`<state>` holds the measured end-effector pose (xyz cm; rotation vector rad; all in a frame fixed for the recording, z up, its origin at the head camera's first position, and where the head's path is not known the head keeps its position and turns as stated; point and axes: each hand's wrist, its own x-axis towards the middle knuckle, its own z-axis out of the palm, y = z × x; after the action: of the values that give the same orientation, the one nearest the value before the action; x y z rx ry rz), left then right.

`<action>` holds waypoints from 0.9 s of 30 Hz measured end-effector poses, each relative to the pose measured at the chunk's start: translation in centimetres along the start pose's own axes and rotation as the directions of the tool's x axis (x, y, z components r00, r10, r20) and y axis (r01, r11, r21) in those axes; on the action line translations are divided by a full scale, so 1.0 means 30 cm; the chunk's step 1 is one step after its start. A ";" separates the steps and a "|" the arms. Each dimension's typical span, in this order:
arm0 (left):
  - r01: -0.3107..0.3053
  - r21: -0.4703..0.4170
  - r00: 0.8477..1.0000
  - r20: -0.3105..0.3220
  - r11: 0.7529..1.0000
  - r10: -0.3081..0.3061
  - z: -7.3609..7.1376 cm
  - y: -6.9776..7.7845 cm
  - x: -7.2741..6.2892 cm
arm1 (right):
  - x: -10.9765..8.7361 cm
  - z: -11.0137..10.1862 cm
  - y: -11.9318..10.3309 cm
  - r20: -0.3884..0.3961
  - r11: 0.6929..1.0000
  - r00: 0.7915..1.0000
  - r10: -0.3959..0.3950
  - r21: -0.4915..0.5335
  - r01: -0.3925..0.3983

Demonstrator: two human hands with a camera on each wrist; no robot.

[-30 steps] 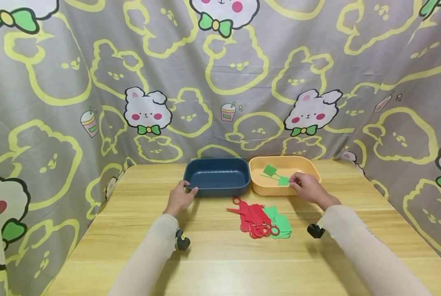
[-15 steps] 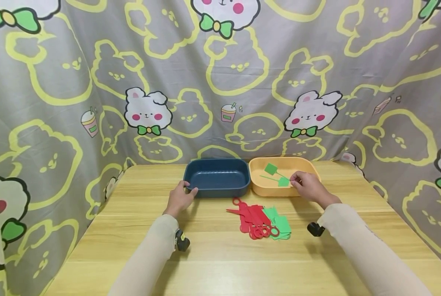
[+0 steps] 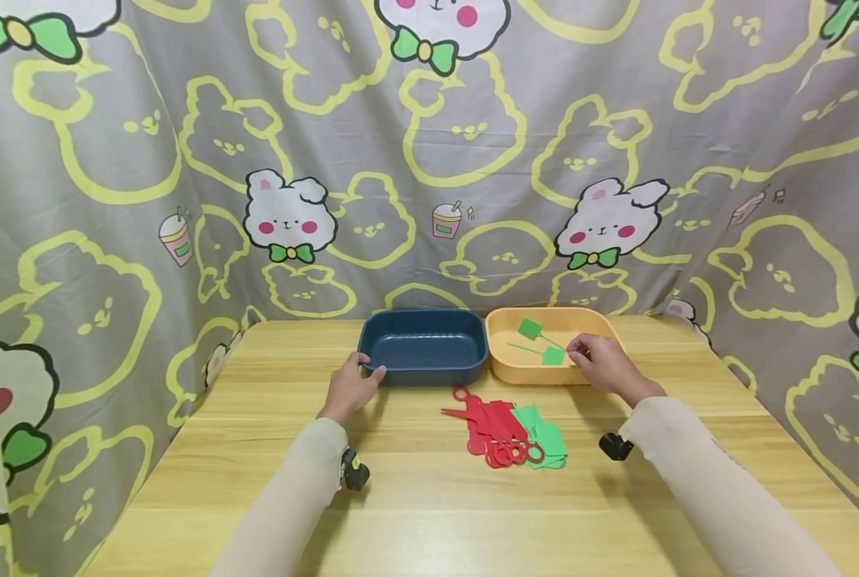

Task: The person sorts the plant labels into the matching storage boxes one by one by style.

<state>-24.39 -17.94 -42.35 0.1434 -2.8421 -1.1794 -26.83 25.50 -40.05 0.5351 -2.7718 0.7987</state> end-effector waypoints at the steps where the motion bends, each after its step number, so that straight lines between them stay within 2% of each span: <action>1: 0.000 -0.001 1.000 0.000 1.000 0.000 0.000 0.000 0.000 | 0.000 0.000 0.001 0.001 1.000 1.000 0.001 0.001 -0.001; 8: 0.004 0.003 1.000 0.003 1.000 -0.004 0.001 0.002 0.001 | 0.003 -0.004 0.010 -0.005 1.000 1.000 0.004 -0.001 -0.004; 16: -0.003 0.000 1.000 -0.011 1.000 0.003 0.004 -0.003 0.005 | 0.001 0.003 0.011 -0.081 1.000 0.997 0.000 0.009 0.000; 27: -0.025 0.009 1.000 -0.012 1.000 0.025 0.007 -0.016 0.014 | -0.014 0.025 0.008 -0.054 0.999 0.998 -0.026 0.026 0.028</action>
<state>-24.79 -18.18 -42.83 0.1146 -2.8305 -1.1578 -26.60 25.40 -40.91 0.5465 -2.7025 0.8324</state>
